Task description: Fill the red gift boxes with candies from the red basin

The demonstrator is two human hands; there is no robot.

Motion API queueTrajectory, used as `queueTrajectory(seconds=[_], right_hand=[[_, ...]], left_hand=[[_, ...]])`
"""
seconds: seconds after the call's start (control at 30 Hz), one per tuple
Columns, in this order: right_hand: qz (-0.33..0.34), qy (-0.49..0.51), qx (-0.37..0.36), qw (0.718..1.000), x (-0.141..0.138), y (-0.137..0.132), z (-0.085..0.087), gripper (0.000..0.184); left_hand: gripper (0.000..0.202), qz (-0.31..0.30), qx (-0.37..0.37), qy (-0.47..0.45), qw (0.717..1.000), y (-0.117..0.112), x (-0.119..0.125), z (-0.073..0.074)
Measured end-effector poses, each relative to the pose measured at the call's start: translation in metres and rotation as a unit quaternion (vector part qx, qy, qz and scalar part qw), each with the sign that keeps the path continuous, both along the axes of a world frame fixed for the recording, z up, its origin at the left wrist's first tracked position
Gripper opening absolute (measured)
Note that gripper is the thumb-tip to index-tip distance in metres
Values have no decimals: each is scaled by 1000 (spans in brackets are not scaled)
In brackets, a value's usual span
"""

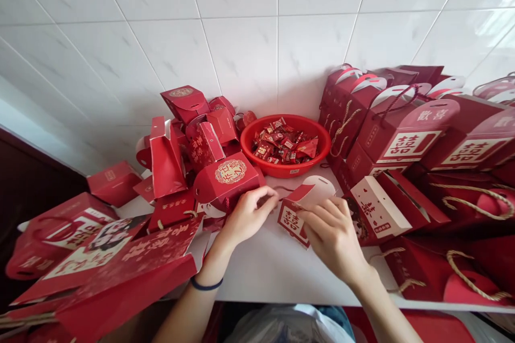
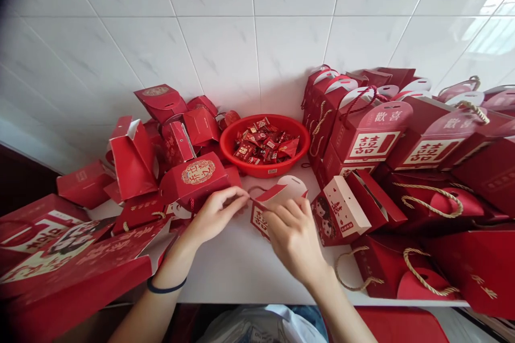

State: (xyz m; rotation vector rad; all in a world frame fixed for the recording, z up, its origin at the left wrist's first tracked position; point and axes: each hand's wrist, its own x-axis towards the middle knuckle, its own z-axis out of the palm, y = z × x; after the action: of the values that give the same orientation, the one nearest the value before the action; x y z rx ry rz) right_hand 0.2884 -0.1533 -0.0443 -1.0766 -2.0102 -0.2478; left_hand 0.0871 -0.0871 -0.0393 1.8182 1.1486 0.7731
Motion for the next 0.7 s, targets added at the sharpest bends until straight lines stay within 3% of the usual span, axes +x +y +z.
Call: queueTrajectory(seconds=[0.1, 0.23, 0.43, 0.57, 0.7], right_hand=[[48, -8, -48, 998, -15, -12, 3, 23], [120, 42, -81, 989, -21, -16, 7, 26], [78, 114, -60, 989, 0, -9, -2, 11], [43, 118, -62, 990, 12, -8, -6, 9], [49, 151, -96, 983, 23, -13, -8, 5]], left_hand=[[35, 14, -1, -5, 1000, 0, 13, 9], [59, -56, -31, 21, 998, 7, 19, 11], [81, -106, 46, 97, 989, 14, 18, 20], [74, -155, 99, 137, 973, 12, 22, 27], [45, -127, 107, 128, 978, 16, 21, 31]])
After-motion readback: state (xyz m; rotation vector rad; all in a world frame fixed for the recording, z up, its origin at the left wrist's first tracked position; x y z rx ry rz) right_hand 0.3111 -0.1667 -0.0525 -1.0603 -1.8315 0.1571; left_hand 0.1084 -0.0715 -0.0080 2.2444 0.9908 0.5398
